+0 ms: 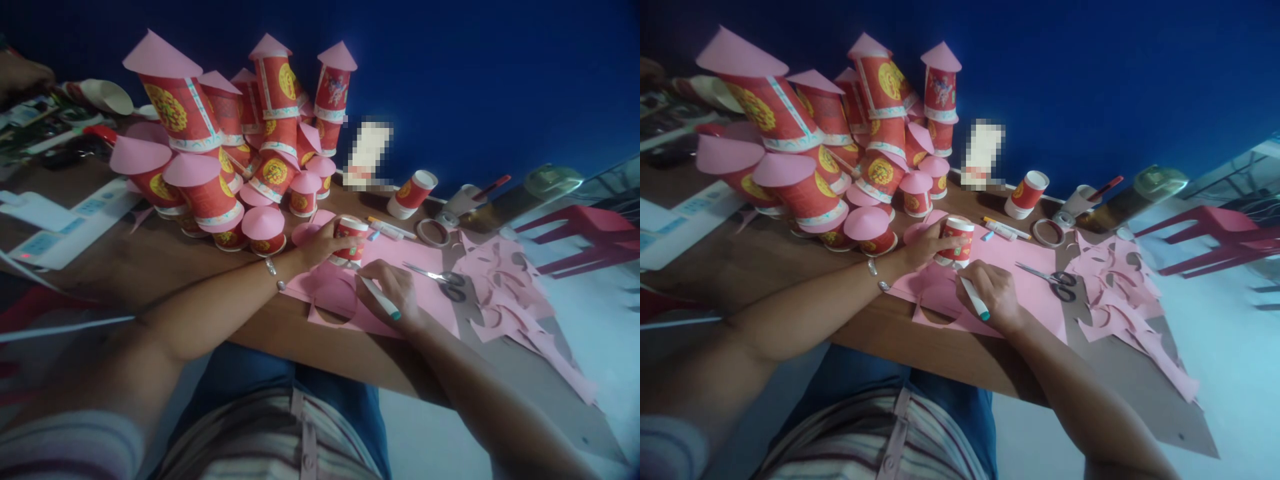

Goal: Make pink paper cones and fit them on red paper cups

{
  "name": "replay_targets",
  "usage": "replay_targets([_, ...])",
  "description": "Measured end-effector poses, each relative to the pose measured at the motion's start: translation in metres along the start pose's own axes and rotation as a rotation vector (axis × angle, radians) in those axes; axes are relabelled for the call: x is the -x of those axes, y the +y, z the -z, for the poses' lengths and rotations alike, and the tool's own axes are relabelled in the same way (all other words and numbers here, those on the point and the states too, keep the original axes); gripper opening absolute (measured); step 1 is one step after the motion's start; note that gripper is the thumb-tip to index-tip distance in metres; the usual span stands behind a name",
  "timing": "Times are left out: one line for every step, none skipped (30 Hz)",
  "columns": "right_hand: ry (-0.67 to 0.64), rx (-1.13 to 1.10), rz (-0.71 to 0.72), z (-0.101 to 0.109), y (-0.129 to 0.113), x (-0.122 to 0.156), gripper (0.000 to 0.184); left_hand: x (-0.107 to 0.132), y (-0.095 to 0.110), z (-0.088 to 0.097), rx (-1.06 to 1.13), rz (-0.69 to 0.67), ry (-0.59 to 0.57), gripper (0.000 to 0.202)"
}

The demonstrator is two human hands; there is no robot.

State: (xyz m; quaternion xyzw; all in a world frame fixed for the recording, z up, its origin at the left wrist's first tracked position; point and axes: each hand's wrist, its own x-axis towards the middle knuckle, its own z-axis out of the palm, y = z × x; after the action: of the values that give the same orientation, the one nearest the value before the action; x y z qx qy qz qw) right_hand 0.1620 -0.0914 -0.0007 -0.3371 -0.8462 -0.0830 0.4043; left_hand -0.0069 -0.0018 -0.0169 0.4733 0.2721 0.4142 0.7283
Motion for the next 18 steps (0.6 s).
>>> replay_targets([-0.006, -0.003, -0.006, -0.0001, 0.0001, 0.0003, 0.013, 0.0, 0.0001, 0.0001, -0.002, -0.003, -0.002, 0.055])
replay_targets([-0.013, -0.005, -0.013, -0.0003, 0.0001, 0.0005, 0.012, 0.0001, 0.0002, 0.0001, -0.004, -0.005, -0.004, 0.054])
replay_targets([-0.016, -0.005, -0.018, -0.0004, 0.0, 0.0007, 0.012, 0.0002, 0.0003, 0.0001, -0.005, -0.006, -0.007, 0.053])
replay_targets([-0.015, -0.005, -0.021, -0.0004, -0.0002, 0.0006, 0.013, 0.0002, 0.0004, 0.0001, -0.005, -0.004, -0.008, 0.053])
replay_targets([-0.012, -0.005, -0.02, -0.0003, -0.0006, 0.0005, 0.013, 0.0002, 0.0004, 0.0001, -0.004, -0.001, -0.007, 0.053])
replay_targets([-0.01, -0.004, -0.021, -0.0001, -0.0011, 0.0001, 0.013, 0.0002, 0.0004, 0.0001, -0.003, 0.002, -0.006, 0.053])
replay_targets([-0.011, -0.005, -0.022, 0.0002, -0.0017, -0.0005, 0.014, 0.0002, 0.0004, 0.0002, -0.001, 0.002, -0.005, 0.053])
replay_targets([-0.017, -0.007, -0.024, 0.0007, -0.0024, -0.0011, 0.014, 0.0001, 0.0003, 0.0003, 0.002, 0.002, -0.005, 0.053])
replay_targets([-0.025, -0.009, -0.028, 0.0012, -0.0031, -0.0018, 0.014, 0.0001, 0.0001, 0.0004, 0.005, 0.002, -0.007, 0.053])
replay_targets([-0.034, -0.01, -0.031, 0.0016, -0.0039, -0.0024, 0.014, 0.0, 0.0, 0.0005, 0.009, 0.003, -0.009, 0.053])
replay_targets([-0.039, -0.01, -0.032, 0.0019, -0.0045, -0.0028, 0.014, 0.0, -0.0002, 0.0007, 0.012, 0.004, -0.009, 0.054])
replay_targets([-0.043, -0.009, -0.032, 0.002, -0.005, -0.003, 0.014, 0.0, -0.0004, 0.0008, 0.014, 0.005, -0.008, 0.054])
replay_targets([-0.043, -0.005, -0.031, 0.0018, -0.0053, -0.0029, 0.014, 0.0, -0.0006, 0.0009, 0.012, 0.005, -0.005, 0.054])
replay_targets([-0.041, 0.003, -0.034, 0.0014, -0.0055, -0.0025, 0.014, 0.0001, -0.0008, 0.001, 0.007, 0.005, -0.002, 0.054])
replay_targets([-0.038, 0.011, -0.038, 0.0007, -0.0054, -0.0019, 0.014, 0.0002, -0.001, 0.001, 0.001, 0.002, 0.001, 0.054])
replay_targets([-0.033, 0.017, -0.046, -0.0001, -0.0052, -0.001, 0.014, 0.0003, -0.0011, 0.001, -0.006, 0.0, 0.002, 0.054])
replay_targets([-0.029, 0.019, -0.056, -0.001, -0.0049, 0.0, 0.013, 0.0003, -0.0011, 0.001, -0.012, -0.003, 0.0, 0.054])
replay_targets([-0.028, 0.015, -0.065, -0.0019, -0.0045, 0.0011, 0.013, 0.0003, -0.0012, 0.001, -0.017, -0.007, -0.003, 0.055])
